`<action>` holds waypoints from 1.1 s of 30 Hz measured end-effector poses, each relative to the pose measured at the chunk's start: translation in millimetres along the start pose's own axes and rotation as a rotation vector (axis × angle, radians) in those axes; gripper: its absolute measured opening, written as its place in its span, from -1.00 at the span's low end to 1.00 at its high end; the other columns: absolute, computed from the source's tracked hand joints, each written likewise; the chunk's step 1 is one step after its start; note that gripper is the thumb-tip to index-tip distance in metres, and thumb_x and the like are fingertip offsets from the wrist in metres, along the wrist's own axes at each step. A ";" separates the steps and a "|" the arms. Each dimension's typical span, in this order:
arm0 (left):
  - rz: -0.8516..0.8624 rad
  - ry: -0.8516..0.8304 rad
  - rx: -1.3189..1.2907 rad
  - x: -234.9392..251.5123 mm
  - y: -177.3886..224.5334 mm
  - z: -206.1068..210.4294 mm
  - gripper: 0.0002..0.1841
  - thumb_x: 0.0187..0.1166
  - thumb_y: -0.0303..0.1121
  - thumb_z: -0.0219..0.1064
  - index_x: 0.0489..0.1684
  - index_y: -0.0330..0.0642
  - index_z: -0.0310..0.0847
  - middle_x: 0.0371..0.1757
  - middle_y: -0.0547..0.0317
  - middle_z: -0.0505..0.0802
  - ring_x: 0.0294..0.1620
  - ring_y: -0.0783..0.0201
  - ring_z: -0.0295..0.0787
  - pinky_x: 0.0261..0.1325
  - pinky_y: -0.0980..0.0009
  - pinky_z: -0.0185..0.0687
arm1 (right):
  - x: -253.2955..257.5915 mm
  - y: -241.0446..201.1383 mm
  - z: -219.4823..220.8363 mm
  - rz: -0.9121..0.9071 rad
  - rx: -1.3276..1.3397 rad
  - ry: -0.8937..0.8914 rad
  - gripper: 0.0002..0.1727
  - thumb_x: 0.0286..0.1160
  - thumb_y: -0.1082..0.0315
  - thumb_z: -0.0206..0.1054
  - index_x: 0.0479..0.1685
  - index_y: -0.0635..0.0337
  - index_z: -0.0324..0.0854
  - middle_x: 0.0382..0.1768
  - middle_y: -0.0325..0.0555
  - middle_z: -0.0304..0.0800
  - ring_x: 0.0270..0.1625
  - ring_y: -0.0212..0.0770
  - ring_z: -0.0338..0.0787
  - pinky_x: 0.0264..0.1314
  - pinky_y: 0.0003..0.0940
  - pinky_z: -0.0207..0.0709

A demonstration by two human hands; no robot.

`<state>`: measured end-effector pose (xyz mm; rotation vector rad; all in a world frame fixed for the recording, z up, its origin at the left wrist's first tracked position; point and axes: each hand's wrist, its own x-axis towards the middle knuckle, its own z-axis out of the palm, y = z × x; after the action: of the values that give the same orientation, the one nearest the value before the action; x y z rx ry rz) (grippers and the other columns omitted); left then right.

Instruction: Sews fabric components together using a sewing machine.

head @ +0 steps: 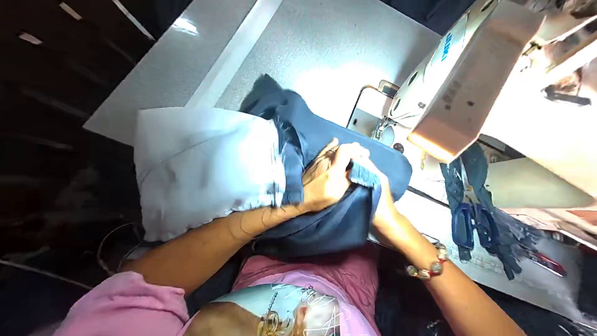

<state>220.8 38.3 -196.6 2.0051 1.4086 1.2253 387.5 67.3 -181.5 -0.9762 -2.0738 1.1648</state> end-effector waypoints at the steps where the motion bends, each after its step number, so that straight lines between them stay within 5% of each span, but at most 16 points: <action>1: 0.002 -0.025 0.024 3.1 -1.9 3.6 -0.56 0.53 -0.41 0.16 0.29 -0.57 0.57 0.34 -0.24 0.79 0.53 -0.06 0.63 0.71 0.14 0.32 | 0.6 12.2 -10.6 -0.098 -0.146 0.039 -0.68 0.51 0.56 0.25 0.19 0.44 0.72 0.31 0.13 0.78 0.52 -0.08 0.65 0.68 -0.16 0.39; 4: 0.013 -0.185 0.203 7.8 -6.2 13.3 -0.64 0.61 -0.34 0.05 0.15 -0.40 0.62 0.54 -0.17 0.67 0.71 -0.16 0.41 0.77 -0.06 0.16 | -2.8 34.8 -41.0 -0.181 -0.618 0.046 -0.62 0.65 0.49 0.18 0.37 0.41 0.65 0.50 0.29 0.62 0.62 0.28 0.54 0.68 0.21 0.33; 7: -0.003 -0.248 0.333 18.2 -10.9 14.1 -0.61 0.72 -0.20 -0.05 0.13 -0.24 0.63 0.66 0.05 0.60 0.77 -0.19 0.30 0.64 -0.37 0.10 | 3.6 39.4 -50.2 -0.065 -0.784 0.066 -0.54 0.75 0.33 0.14 0.52 0.39 0.54 0.53 0.29 0.59 0.56 0.30 0.60 0.64 0.24 0.34; 10: 0.057 -0.214 0.413 29.2 -47.0 21.8 -0.55 0.82 -0.06 -0.21 0.17 -0.05 0.59 0.72 0.30 0.55 0.84 -0.19 0.16 0.64 -0.56 -0.19 | 20.0 38.3 -53.2 0.019 -0.810 0.091 -0.46 0.83 0.21 0.08 0.67 0.31 0.40 0.53 0.30 0.58 0.57 0.34 0.57 0.63 0.34 0.27; 14: 0.002 -0.266 0.381 58.6 -32.5 8.2 -0.58 0.79 -0.16 -0.10 0.25 -0.20 0.59 0.64 0.04 0.62 0.80 -0.35 0.20 0.60 -0.66 -0.36 | 28.4 40.1 -56.3 -0.011 -0.807 0.108 -0.52 0.85 0.18 0.08 0.54 0.30 0.50 0.26 0.39 0.72 0.33 0.36 0.73 0.37 0.32 0.51; 17: -0.028 -0.293 0.378 59.7 -17.9 1.4 -0.58 0.78 -0.19 -0.08 0.28 -0.25 0.59 0.64 -0.05 0.62 0.78 -0.39 0.22 0.58 -0.67 -0.34 | 26.1 50.7 -56.7 -0.066 -0.785 0.145 -0.55 0.81 0.21 0.13 0.48 0.32 0.57 0.29 0.36 0.72 0.46 0.33 0.65 0.63 0.31 0.28; 21: -0.034 -0.311 0.326 58.5 -20.2 -3.3 -0.57 0.79 -0.18 -0.07 0.32 -0.27 0.57 0.63 -0.04 0.63 0.81 -0.32 0.19 0.64 -0.62 -0.42 | 10.9 46.9 -57.6 -0.352 -0.852 0.311 -0.64 0.67 0.35 0.24 0.36 0.24 0.65 0.13 0.26 0.80 0.25 0.25 0.79 0.49 0.30 0.40; 23: 0.018 -0.270 0.231 60.2 -19.7 -9.5 -0.62 0.77 -0.26 -0.04 0.26 -0.30 0.57 0.49 -0.07 0.73 0.71 -0.16 0.42 0.72 -0.37 -0.11 | -3.9 40.0 -54.9 -0.523 -0.888 0.281 -0.58 0.51 0.45 0.28 0.36 0.05 0.70 -0.02 0.23 0.83 0.06 0.22 0.83 0.36 0.31 0.46; 25: 0.139 -0.215 0.111 67.2 -19.2 -21.0 -0.69 0.72 -0.33 0.06 0.15 -0.37 0.58 0.06 -0.10 0.83 0.18 0.09 0.76 0.31 0.11 0.57 | -18.0 32.3 -46.6 -0.591 -0.848 0.243 -0.59 0.49 0.46 0.27 0.28 -0.05 0.78 -0.24 0.13 0.77 -0.14 0.12 0.76 0.30 0.20 0.38; 26: 0.183 -0.221 0.054 72.1 -17.7 -28.8 -0.70 0.69 -0.31 0.14 0.11 -0.38 0.60 -0.07 -0.07 0.83 0.01 0.22 0.77 0.13 0.28 0.64 | -24.1 28.9 -41.8 -0.603 -0.802 0.236 -0.64 0.52 0.44 0.26 0.18 -0.03 0.84 -0.35 0.07 0.72 -0.21 0.06 0.72 0.30 0.15 0.36; 28: 0.217 -0.289 0.081 82.4 -13.9 -46.2 -0.64 0.60 -0.13 0.32 -0.01 -0.30 0.73 -0.14 0.02 0.87 -0.06 0.29 0.80 0.05 0.31 0.66 | -34.3 21.8 -31.7 -0.596 -0.711 0.224 -0.73 0.49 0.43 0.27 -0.04 0.02 0.89 -0.39 -0.01 0.77 -0.17 -0.01 0.79 0.35 0.13 0.41; 33: 0.031 -0.465 0.298 94.3 -4.9 -53.2 -0.52 0.41 0.21 0.37 -0.12 0.00 0.86 -0.10 0.18 0.90 0.00 0.22 0.81 0.02 0.05 0.63 | -54.3 17.8 -9.1 -0.443 -0.534 0.118 -0.72 0.48 0.53 0.26 -0.06 0.11 0.88 0.00 0.04 0.93 0.30 0.03 0.84 0.58 0.17 0.46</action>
<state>184.2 116.7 -131.4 2.3198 1.3792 0.5202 431.3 34.0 -199.4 -0.7205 -2.3878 0.3271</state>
